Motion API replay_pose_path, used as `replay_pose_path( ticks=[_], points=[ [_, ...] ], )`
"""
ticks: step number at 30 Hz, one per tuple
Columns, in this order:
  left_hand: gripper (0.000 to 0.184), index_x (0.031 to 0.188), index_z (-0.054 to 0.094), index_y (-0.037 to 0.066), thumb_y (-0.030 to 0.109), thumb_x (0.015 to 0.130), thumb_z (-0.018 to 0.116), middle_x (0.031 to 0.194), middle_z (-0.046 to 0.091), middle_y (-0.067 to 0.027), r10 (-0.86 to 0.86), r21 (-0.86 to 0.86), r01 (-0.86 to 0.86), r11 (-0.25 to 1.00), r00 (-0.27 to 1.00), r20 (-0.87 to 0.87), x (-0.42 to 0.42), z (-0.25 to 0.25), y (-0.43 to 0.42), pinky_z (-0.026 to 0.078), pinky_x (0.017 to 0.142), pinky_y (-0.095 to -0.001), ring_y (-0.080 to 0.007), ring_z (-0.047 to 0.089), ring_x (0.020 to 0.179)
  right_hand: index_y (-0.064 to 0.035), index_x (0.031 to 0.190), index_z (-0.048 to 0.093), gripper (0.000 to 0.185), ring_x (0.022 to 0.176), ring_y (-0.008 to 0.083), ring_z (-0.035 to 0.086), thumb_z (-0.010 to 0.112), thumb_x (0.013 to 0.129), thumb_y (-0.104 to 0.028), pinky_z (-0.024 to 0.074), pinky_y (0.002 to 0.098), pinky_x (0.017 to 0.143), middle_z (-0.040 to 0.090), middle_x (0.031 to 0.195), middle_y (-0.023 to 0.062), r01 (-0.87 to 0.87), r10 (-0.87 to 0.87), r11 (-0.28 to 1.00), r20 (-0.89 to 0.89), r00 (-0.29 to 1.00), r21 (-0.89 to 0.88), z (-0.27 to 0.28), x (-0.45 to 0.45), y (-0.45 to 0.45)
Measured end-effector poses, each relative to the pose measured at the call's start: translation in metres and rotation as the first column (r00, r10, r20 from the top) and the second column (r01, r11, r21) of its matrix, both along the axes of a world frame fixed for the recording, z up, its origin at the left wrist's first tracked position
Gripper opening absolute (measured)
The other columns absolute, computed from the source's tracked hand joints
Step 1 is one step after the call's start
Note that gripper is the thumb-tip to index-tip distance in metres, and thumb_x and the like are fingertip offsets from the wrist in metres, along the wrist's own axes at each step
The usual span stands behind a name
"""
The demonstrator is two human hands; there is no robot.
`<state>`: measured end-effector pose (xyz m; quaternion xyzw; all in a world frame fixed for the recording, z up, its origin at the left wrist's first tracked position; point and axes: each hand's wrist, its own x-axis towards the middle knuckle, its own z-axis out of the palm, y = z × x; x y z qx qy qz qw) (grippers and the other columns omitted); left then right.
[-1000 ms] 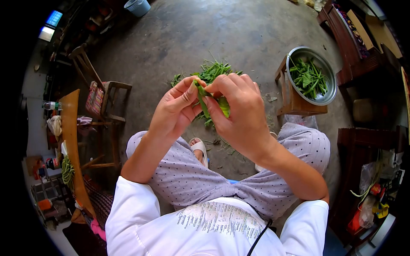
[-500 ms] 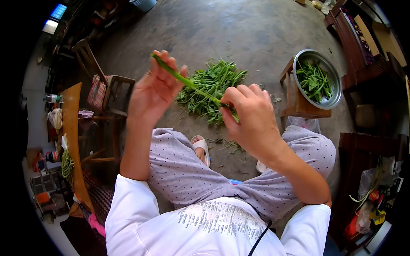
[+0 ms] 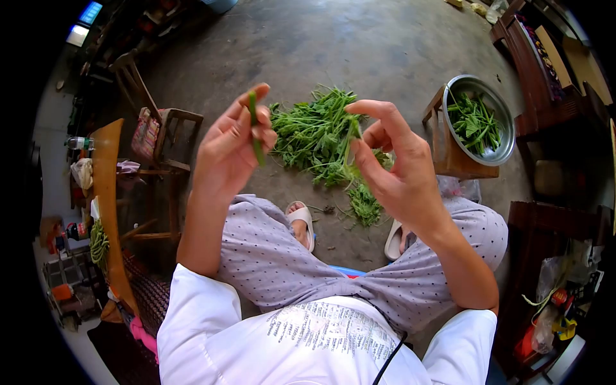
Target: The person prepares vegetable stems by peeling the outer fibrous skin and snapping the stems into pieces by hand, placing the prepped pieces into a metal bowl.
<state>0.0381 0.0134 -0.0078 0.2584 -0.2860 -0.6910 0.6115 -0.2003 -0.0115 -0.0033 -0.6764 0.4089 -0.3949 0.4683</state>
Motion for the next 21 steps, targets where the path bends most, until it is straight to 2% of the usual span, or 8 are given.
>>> replay_pose_path(
  ticks=[1,5,11,13,14,16,19,21],
  points=[
    [0.033,0.126,0.042,-0.001,0.015,0.098,0.047,0.096,0.058,-0.0092,-0.070,0.014,0.069,0.997,0.997,0.036,-0.008,0.002,0.004,0.046,0.080,-0.0283,-0.0112,0.055,0.081,-0.0042,0.096,0.064,0.014,0.070,0.0069,0.047,0.064,0.082,-0.004,0.0370,0.0223,0.059,0.053,0.073,0.0003,-0.026,0.021,0.999,0.098,0.995,0.042,0.000,-0.001,-0.001],
    [0.034,0.128,0.038,-0.001,0.015,0.099,0.044,0.094,0.057,-0.0100,-0.200,0.063,0.198,0.978,0.979,0.030,-0.027,-0.003,0.012,0.047,0.080,-0.0277,-0.0111,0.054,0.080,-0.0031,0.095,0.066,0.014,0.068,0.0063,0.046,0.062,0.082,-0.001,0.0372,0.0218,0.058,0.050,0.078,0.0003,-0.106,0.113,0.991,0.086,0.990,-0.084,-0.007,-0.006,-0.007],
    [0.024,0.119,0.042,0.002,0.017,0.100,0.043,0.091,0.058,-0.0117,-0.205,0.037,0.202,0.979,0.974,0.094,-0.042,-0.011,0.016,0.046,0.075,-0.0265,-0.0136,0.057,0.079,-0.0016,0.093,0.067,0.010,0.067,0.0042,0.045,0.065,0.086,-0.008,0.0375,0.0196,0.057,0.050,0.082,-0.0002,-0.145,0.130,0.984,0.141,0.981,0.101,0.006,0.002,-0.004],
    [0.020,0.115,0.042,0.002,0.015,0.100,0.043,0.091,0.059,-0.0111,-0.122,-0.078,0.157,0.985,0.931,0.344,-0.044,-0.013,0.017,0.047,0.075,-0.0254,-0.0136,0.057,0.079,-0.0009,0.095,0.068,0.015,0.068,0.0043,0.048,0.068,0.085,-0.012,0.0401,0.0195,0.058,0.051,0.082,0.0001,-0.142,0.106,0.972,0.192,0.976,0.186,0.004,0.001,-0.004],
    [0.020,0.115,0.042,0.002,0.015,0.100,0.043,0.091,0.059,-0.0111,-0.124,-0.076,0.159,0.984,0.931,0.344,-0.045,-0.013,0.018,0.047,0.075,-0.0254,-0.0136,0.057,0.079,-0.0009,0.095,0.068,0.015,0.068,0.0043,0.048,0.068,0.085,-0.012,0.0401,0.0195,0.058,0.051,0.082,0.0001,-0.141,0.104,0.972,0.193,0.976,0.187,0.003,0.001,-0.004],
    [0.017,0.112,0.043,0.002,0.013,0.099,0.044,0.091,0.060,-0.0098,-0.019,-0.160,0.120,0.980,0.853,0.522,-0.047,-0.012,0.020,0.046,0.076,-0.0254,-0.0126,0.056,0.082,-0.0005,0.097,0.069,0.017,0.071,0.0061,0.053,0.068,0.086,-0.013,0.0437,0.0203,0.061,0.055,0.085,0.0021,-0.148,0.110,0.964,0.175,0.978,0.220,0.001,0.000,-0.005],
    [0.015,0.111,0.042,0.002,0.011,0.099,0.044,0.092,0.061,-0.0088,0.065,-0.241,0.117,0.963,0.772,0.633,-0.048,-0.013,0.020,0.046,0.076,-0.0247,-0.0114,0.055,0.083,-0.0006,0.098,0.070,0.018,0.074,0.0082,0.056,0.068,0.086,-0.014,0.0455,0.0207,0.063,0.058,0.086,0.0042,-0.171,0.110,0.958,0.255,0.961,0.230,-0.002,0.001,-0.005],
    [0.014,0.111,0.043,0.002,0.009,0.099,0.044,0.092,0.061,-0.0088,0.105,-0.275,0.124,0.953,0.719,0.687,-0.047,-0.014,0.020,0.046,0.077,-0.0247,-0.0116,0.056,0.083,-0.0006,0.098,0.070,0.018,0.074,0.0086,0.056,0.068,0.086,-0.014,0.0455,0.0210,0.064,0.059,0.087,0.0047,-0.174,0.122,0.958,0.228,0.966,0.226,0.000,-0.001,-0.005]
  ],
)
